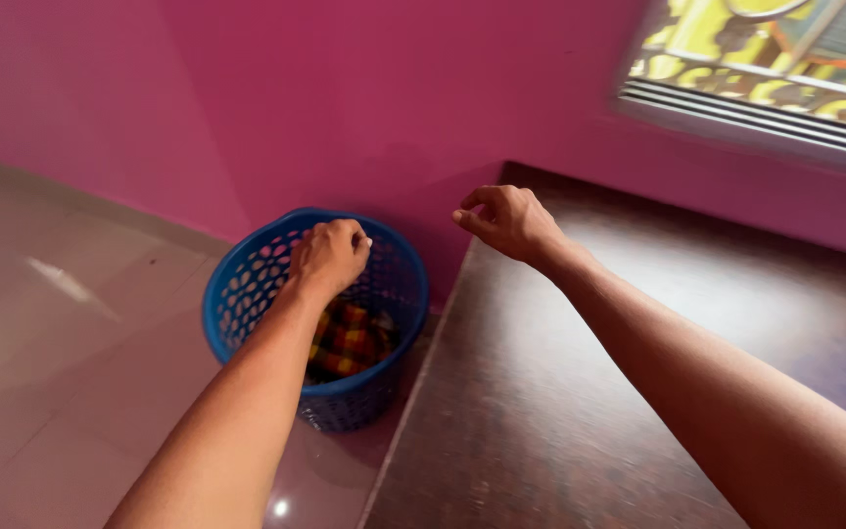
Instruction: The person takes a checkered shirt out of a blue basket and spreads it on a table. They then fold the shirt into a compact square by hand and place it into a suitcase.
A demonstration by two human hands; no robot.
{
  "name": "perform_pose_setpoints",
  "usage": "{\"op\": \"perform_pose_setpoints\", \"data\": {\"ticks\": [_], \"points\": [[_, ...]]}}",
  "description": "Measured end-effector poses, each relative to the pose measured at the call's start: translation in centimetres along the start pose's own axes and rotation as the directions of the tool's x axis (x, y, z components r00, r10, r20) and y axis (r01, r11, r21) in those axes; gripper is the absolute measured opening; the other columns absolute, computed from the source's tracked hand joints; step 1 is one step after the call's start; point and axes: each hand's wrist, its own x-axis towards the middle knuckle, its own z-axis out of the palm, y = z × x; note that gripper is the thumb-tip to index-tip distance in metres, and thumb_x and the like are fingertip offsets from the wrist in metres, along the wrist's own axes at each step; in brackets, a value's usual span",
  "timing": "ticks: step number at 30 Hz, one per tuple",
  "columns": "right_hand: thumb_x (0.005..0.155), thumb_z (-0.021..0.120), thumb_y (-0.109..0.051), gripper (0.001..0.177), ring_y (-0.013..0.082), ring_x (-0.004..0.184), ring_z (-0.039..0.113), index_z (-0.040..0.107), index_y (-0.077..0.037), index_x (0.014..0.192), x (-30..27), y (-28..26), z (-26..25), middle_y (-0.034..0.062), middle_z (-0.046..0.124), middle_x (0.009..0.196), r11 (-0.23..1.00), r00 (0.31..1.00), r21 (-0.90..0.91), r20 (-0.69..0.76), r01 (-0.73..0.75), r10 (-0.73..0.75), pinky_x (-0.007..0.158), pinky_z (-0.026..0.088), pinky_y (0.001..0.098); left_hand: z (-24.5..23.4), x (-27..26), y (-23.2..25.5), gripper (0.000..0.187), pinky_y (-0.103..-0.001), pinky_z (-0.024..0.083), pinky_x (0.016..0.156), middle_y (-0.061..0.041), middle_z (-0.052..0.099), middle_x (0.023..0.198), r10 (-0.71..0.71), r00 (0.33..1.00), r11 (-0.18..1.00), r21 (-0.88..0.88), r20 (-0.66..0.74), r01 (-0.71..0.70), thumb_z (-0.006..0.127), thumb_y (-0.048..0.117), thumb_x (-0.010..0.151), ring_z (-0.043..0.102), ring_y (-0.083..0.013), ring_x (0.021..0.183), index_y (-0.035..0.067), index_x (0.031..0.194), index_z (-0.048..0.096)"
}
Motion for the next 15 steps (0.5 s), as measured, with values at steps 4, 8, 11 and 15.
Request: {"op": "perform_pose_setpoints", "data": {"ticks": [4, 8, 11, 15], "points": [[0.093, 0.065, -0.049, 0.049, 0.0288, 0.1, 0.076, 0.074, -0.009, 0.118, 4.0, -3.1, 5.0, 0.0147, 0.077, 0.104, 0.997, 0.995, -0.017, 0.054, 0.081, -0.08, 0.086, 0.061, 0.0457, -0.6, 0.3, -5.0, 0.024, -0.05, 0.055, 0.093, -0.013, 0.077, 0.104, -0.079, 0.997, 0.997, 0.018, -0.005, 0.079, 0.066, 0.035, 0.095, 0.071, -0.0353, 0.105, 0.016, 0.106, 0.076], [0.089, 0.068, -0.052, 0.053, 0.0291, 0.103, 0.074, 0.073, -0.011, 0.121, 8.2, -5.6, 10.3, 0.0151, 0.077, 0.106, 0.991, 0.978, -0.036, 0.172, 0.126, -0.118, 0.087, 0.059, 0.0461, 0.3, 1.2, -10.5, 0.023, -0.051, 0.052, 0.092, -0.012, 0.075, 0.106, -0.152, 0.988, 0.987, 0.06, -0.004, 0.152, 0.069, 0.033, 0.092, 0.069, -0.0355, 0.106, 0.015, 0.105, 0.075], [0.084, 0.07, -0.055, 0.059, 0.0306, 0.105, 0.074, 0.07, -0.014, 0.127, 10.7, -7.0, 14.7, 0.0166, 0.076, 0.109, 0.989, 0.962, -0.081, 0.255, 0.127, -0.102, 0.089, 0.058, 0.0465, 2.1, 1.7, -14.1, 0.024, -0.049, 0.053, 0.094, -0.015, 0.075, 0.108, -0.15, 0.989, 0.985, 0.089, -0.008, 0.15, 0.07, 0.033, 0.091, 0.069, -0.0359, 0.108, 0.014, 0.105, 0.076], [0.08, 0.072, -0.06, 0.066, 0.0338, 0.117, 0.067, 0.069, -0.017, 0.13, 13.4, -7.3, 20.7, 0.0179, 0.074, 0.115, 0.973, 0.928, -0.115, 0.341, 0.2, -0.151, 0.099, 0.052, 0.0474, 5.0, 2.5, -16.9, 0.028, -0.048, 0.054, 0.095, -0.016, 0.072, 0.116, -0.265, 0.958, 0.964, 0.053, 0.111, 0.26, 0.067, 0.032, 0.093, 0.069, -0.0356, 0.11, 0.014, 0.113, 0.074]]}}
